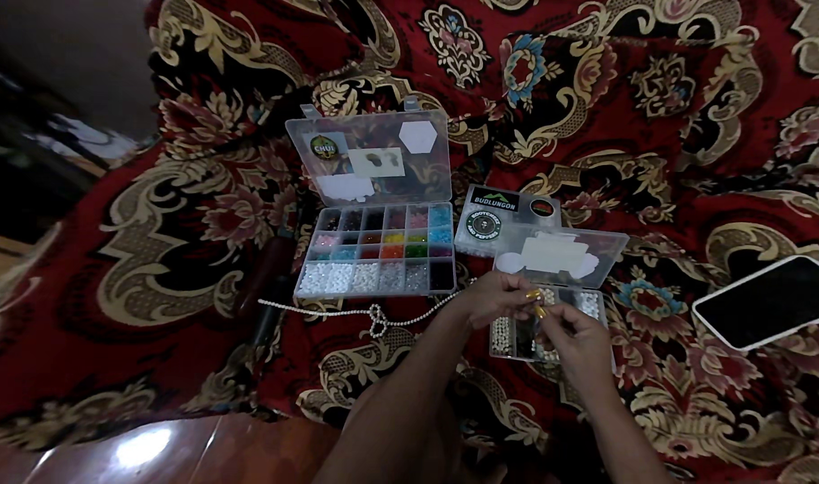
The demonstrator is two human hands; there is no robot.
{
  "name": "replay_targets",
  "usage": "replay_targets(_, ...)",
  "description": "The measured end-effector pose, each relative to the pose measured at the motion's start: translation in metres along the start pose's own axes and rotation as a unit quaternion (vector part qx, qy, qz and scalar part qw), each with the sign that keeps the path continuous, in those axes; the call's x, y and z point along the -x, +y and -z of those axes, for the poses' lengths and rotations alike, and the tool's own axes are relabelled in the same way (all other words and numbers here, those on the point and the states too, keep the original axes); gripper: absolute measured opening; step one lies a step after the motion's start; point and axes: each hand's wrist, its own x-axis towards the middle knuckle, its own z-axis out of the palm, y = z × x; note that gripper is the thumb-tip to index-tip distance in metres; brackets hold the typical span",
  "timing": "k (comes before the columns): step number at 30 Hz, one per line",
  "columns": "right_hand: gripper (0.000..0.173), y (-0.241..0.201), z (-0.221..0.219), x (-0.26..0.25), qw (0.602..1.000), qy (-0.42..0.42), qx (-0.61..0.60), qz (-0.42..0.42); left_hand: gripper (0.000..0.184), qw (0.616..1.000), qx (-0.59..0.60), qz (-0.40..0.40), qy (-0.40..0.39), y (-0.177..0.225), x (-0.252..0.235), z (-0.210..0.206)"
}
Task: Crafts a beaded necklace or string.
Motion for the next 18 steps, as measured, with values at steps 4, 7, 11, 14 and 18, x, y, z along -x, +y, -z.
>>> replay_targets(4, 0.014, -0.0006, 0.0003, -0.0002, 1.000, -0.002, -0.008, -0.002, 0.014, 1.000, -0.011, 0.002, 0.000, 0.0002, -0.0002, 0.0005)
replay_targets(7, 0.013, -0.0011, 0.0002, -0.0002, 1.000, -0.003, -0.010, -0.006, 0.012, 1.000, -0.026, 0.002, 0.001, 0.0010, 0.0001, 0.0008)
replay_targets(11, 0.012, -0.0002, -0.0007, -0.0004, 1.000, -0.001, -0.012, -0.009, 0.011, 0.999, -0.041, -0.008, -0.001, 0.0011, 0.0008, 0.0015)
replay_targets(14, 0.012, 0.0005, -0.0005, -0.0004, 1.000, -0.003, -0.004, -0.009, 0.012, 0.998, -0.062, -0.025, 0.000, 0.0021, 0.0021, 0.0023)
replay_targets(18, 0.012, -0.0010, -0.0012, -0.0004, 1.000, -0.006, 0.000, -0.025, 0.011, 0.994, -0.083, -0.066, 0.014, -0.0007, 0.0006, 0.0021)
